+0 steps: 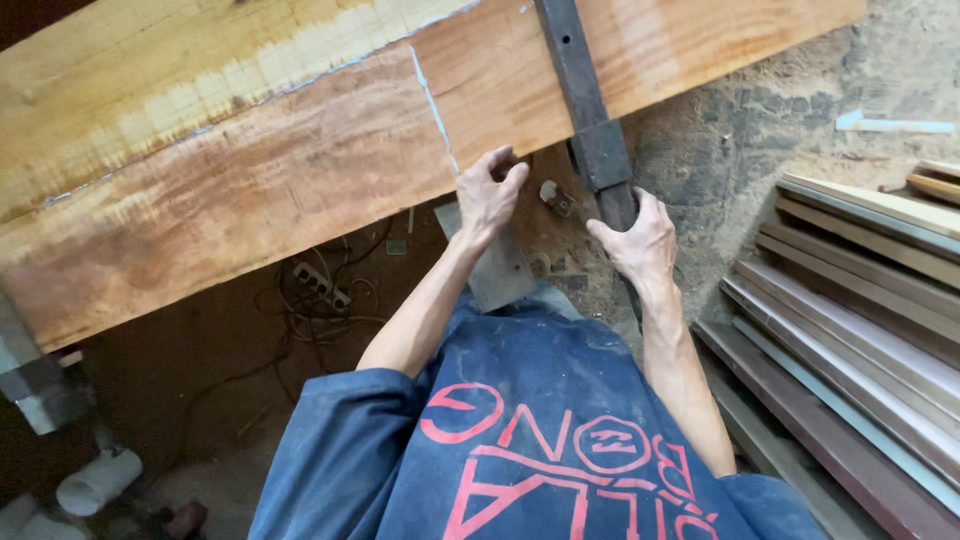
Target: The person aligns a metal bar across wooden planks and secures it with a clamp. They then apply glue along the seams of the planks and use a hammer to tap the wood into place.
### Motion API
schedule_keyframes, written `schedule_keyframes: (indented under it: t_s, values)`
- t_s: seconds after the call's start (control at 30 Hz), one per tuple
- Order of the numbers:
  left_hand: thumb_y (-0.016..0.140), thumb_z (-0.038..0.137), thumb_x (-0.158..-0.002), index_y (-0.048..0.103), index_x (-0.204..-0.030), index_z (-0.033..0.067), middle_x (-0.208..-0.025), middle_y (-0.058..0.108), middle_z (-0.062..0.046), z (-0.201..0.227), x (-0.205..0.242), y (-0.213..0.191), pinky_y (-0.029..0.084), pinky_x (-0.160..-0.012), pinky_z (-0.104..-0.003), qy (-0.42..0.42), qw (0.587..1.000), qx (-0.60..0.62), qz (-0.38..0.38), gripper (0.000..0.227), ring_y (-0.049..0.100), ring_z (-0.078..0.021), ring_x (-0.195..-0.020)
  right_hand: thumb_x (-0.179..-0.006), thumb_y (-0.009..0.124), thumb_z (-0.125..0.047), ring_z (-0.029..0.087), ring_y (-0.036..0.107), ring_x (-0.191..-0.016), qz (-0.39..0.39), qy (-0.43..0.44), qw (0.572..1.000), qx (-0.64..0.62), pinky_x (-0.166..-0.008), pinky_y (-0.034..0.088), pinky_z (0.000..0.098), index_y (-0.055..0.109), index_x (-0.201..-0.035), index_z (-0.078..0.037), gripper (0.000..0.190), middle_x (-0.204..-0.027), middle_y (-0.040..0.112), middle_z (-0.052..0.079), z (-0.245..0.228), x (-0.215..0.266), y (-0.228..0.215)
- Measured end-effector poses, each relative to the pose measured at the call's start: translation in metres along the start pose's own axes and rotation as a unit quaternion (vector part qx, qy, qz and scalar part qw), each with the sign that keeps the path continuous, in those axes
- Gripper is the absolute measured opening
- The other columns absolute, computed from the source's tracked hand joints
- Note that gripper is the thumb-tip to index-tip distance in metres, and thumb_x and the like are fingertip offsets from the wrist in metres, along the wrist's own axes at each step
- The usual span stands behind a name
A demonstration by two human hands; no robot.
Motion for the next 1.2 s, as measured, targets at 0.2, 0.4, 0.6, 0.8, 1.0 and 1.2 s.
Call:
schedule_keyframes:
  t_s: [0.2, 0.4, 0.6, 0.8, 1.0, 1.2]
  values:
    - [0.075, 0.03, -0.082, 0.074, -0.119, 0.0037, -0.107, 0.079, -0.013, -0.004, 0.051, 0.004, 0.058, -0.09, -0.03, -0.006, 0.998, -0.049, -0.033, 0.045, 0.077, -0.0189, -0.096, -0.078, 0.085, -0.035, 0.039, 0.066, -0.11, 0.005, -0.04, 0.999, -0.018, -0.093, 0.055, 0.0468, 0.058, -0.137, 0.002, 0.075, -0.125, 0.064, 0.026, 0.014, 0.031, -0.002]
    - [0.075, 0.038, -0.084, 0.082, -0.101, 0.0054, -0.092, 0.081, -0.012, 0.013, 0.064, 0.017, 0.059, -0.082, -0.03, -0.041, 0.995, -0.039, -0.081, 0.038, 0.078, -0.018, -0.086, -0.079, 0.085, -0.036, 0.04, 0.066, -0.111, 0.007, -0.065, 0.998, -0.019, -0.096, 0.055, 0.047, 0.058, -0.138, 0.003, 0.076, -0.124, 0.064, 0.026, 0.011, 0.028, -0.004]
    - [0.073, 0.036, -0.087, 0.075, -0.082, 0.0012, -0.071, 0.075, -0.008, 0.003, 0.058, -0.009, 0.055, -0.069, -0.029, -0.057, 0.997, 0.0, -0.053, 0.035, 0.069, -0.0125, -0.068, -0.093, 0.077, -0.041, 0.031, 0.064, -0.117, 0.018, -0.069, 0.97, -0.232, -0.096, 0.054, 0.0423, 0.041, -0.148, 0.009, 0.083, -0.135, 0.058, 0.025, 0.036, 0.029, -0.009]
    - [0.065, 0.029, -0.093, 0.064, -0.07, 0.0004, -0.063, 0.068, -0.005, -0.013, 0.052, -0.023, 0.049, -0.06, -0.03, -0.098, 0.99, 0.101, -0.03, 0.037, 0.06, -0.0111, -0.061, -0.097, 0.071, -0.04, 0.024, 0.07, -0.098, 0.099, 0.086, 0.976, -0.173, -0.086, 0.054, 0.0348, 0.053, -0.145, 0.002, 0.066, -0.106, 0.073, 0.018, 0.074, 0.013, -0.013]
    - [0.061, 0.032, -0.094, 0.061, -0.067, 0.0028, -0.058, 0.067, -0.006, -0.024, 0.057, -0.01, 0.05, -0.059, -0.03, -0.105, 0.991, 0.033, -0.072, 0.04, 0.062, -0.0104, -0.058, -0.097, 0.072, -0.034, 0.023, 0.072, -0.09, 0.127, 0.066, 0.978, -0.15, -0.081, 0.056, 0.0352, 0.067, -0.13, 0.001, 0.049, -0.098, 0.075, 0.016, 0.085, -0.002, 0.004]
    - [0.064, 0.034, -0.091, 0.057, -0.064, 0.0013, -0.055, 0.061, -0.009, -0.01, 0.06, -0.01, 0.052, -0.056, -0.031, -0.1, 0.994, 0.039, -0.027, 0.043, 0.068, -0.0143, -0.056, -0.097, 0.072, -0.034, 0.024, 0.073, -0.098, 0.102, 0.009, 0.979, -0.178, -0.087, 0.056, 0.036, 0.07, -0.126, 0.001, 0.045, -0.107, 0.076, 0.016, 0.074, -0.01, 0.005]
Point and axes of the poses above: each hand's wrist, its own x-axis away from the middle knuckle, its own y-axis out of the palm, z = x × y, the point moved 6 cm from there along -x, towards the middle knuckle
